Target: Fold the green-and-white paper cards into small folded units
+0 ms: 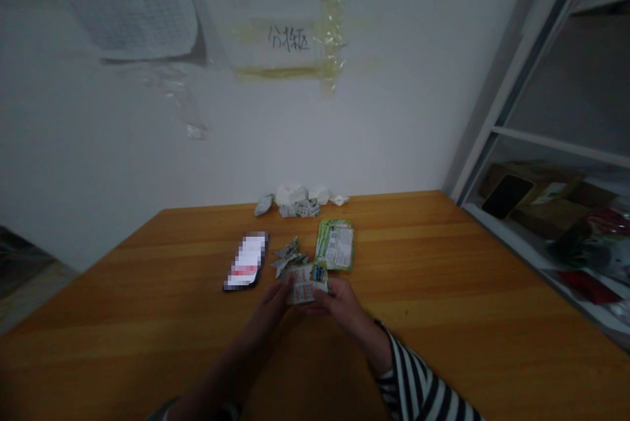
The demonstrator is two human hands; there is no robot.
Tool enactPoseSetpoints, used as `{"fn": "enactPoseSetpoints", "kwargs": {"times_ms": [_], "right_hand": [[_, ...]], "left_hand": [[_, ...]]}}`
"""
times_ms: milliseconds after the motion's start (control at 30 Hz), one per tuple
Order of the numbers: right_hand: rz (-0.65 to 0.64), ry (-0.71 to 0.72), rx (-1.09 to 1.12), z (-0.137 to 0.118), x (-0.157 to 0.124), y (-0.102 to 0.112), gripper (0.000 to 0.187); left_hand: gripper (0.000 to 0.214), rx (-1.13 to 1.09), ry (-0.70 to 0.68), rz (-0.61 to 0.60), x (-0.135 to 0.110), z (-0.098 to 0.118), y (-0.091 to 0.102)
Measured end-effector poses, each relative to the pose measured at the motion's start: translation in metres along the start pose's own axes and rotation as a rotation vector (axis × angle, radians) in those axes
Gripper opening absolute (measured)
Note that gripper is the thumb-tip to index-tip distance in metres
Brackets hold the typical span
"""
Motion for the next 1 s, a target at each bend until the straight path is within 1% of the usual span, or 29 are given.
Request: {"fn": "enactPoseSetpoints", "kwargs": {"times_ms": [67,133,233,300,367,433,500,533,667,700,733,800,900,967,1000], "right_hand": [[-0.070,-0.007,0.026,0.001,0.000,-0.001,0.048],[-0.058,0.009,-0.027,0.006,0.000,0.003,0.047],[0.107,0.121,-0.233,0.013,0.000,0.010,0.036],[0.197,0.202,-0.359,0.014,-0.003,0.009,0.027],[0.237,0.256,-0.447,0.012,-0.006,0.005,0.021],[0.245,0.270,-0.483,0.009,-0.007,0.001,0.019],[0.228,0.256,-0.464,0.006,-0.006,0.001,0.020],[0.214,0.248,-0.440,0.005,-0.005,0.002,0.020],[0.164,0.211,-0.310,0.005,0.002,0.012,0.026],[0.156,0.196,-0.273,0.006,0.003,0.014,0.029],[0.150,0.186,-0.238,0.006,0.004,0.015,0.032],[0.147,0.186,-0.176,0.009,0.004,0.011,0.040],[0.202,0.219,-0.123,0.014,0.000,-0.002,0.045],[0.257,0.247,-0.119,0.020,-0.004,-0.011,0.043],[0.260,0.255,-0.121,0.022,-0.006,-0.015,0.041]], "left_hand": [[0.042,-0.025,0.004,0.028,0.003,0.000,0.003],[0.042,-0.021,-0.022,0.055,0.004,0.000,0.005],[0.040,0.070,-0.068,0.079,0.003,0.000,0.003],[0.040,0.135,-0.093,0.100,0.001,-0.001,0.000],[0.040,0.158,-0.115,0.128,-0.001,0.000,-0.002],[0.037,0.149,-0.124,0.152,-0.003,0.002,-0.002],[0.035,0.134,-0.115,0.141,-0.003,0.004,-0.001],[0.036,0.112,-0.101,0.111,-0.003,0.005,0.000],[0.044,-0.060,0.051,-0.136,-0.002,0.004,-0.003],[0.044,-0.106,0.091,-0.172,-0.001,0.003,-0.004],[0.044,-0.149,0.121,-0.180,0.000,0.002,-0.003],[0.041,-0.234,0.138,-0.117,0.005,-0.002,0.001],[0.044,-0.316,0.077,0.009,0.010,-0.010,0.005],[0.047,-0.320,0.038,0.029,0.009,-0.014,0.003],[0.045,-0.313,0.042,0.019,0.009,-0.015,0.001]]}}
Point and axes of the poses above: each hand's wrist, its own x-axis towards the middle knuckle, its own y-axis out of the back of the hand, z = x × y, the point moved 4 cm from there along x, towards the middle knuckle, and after that the axes turned 9 degrees about y, right-handed, at the moved point
